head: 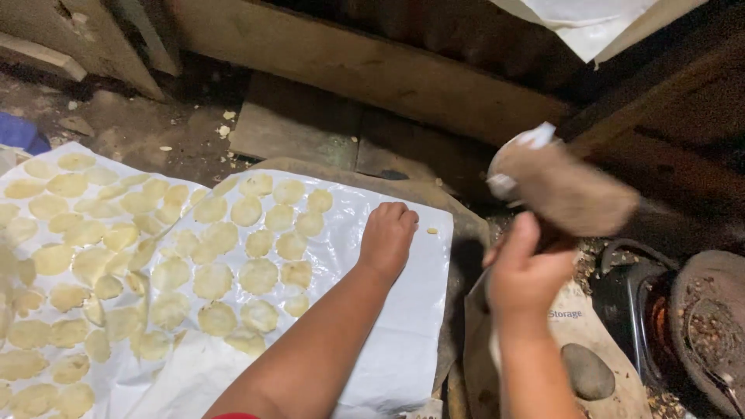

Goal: Cracking nuts with a stone and flattening the kernels with a wooden mallet on a plastic sheet

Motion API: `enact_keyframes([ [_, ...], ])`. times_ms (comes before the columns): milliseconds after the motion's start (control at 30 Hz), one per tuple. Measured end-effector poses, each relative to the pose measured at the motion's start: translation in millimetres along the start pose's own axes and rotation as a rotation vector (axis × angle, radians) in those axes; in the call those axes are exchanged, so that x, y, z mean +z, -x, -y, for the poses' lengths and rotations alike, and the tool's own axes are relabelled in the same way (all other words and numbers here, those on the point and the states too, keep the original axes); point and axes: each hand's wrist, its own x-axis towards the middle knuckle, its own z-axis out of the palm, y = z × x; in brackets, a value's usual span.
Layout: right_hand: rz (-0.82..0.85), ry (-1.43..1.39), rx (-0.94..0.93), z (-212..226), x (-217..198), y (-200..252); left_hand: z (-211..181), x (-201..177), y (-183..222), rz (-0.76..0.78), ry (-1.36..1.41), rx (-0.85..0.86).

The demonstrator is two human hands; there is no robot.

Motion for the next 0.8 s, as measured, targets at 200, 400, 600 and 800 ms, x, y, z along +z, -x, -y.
enact_keyframes([
  [200,0.486,0.546,0.472,-45.5,52.0,23.5,10.4,-30.5,8.3,-0.082,0.029,-0.114],
  [400,0.405,0.278,0.544,5.9,0.6,-20.7,12.1,0.5,6.1,-0.042,0.094,-0.126],
  [600,0.074,-0.066,0.033,47.9,-28.6,-23.9,-19.3,11.9,-3.2,-0.043,0.156,0.006],
  [800,0.293,0.468,0.273,-60.5,52.5,38.6,6.2,-9.2,25.4,-0.093,-0.076,0.004],
])
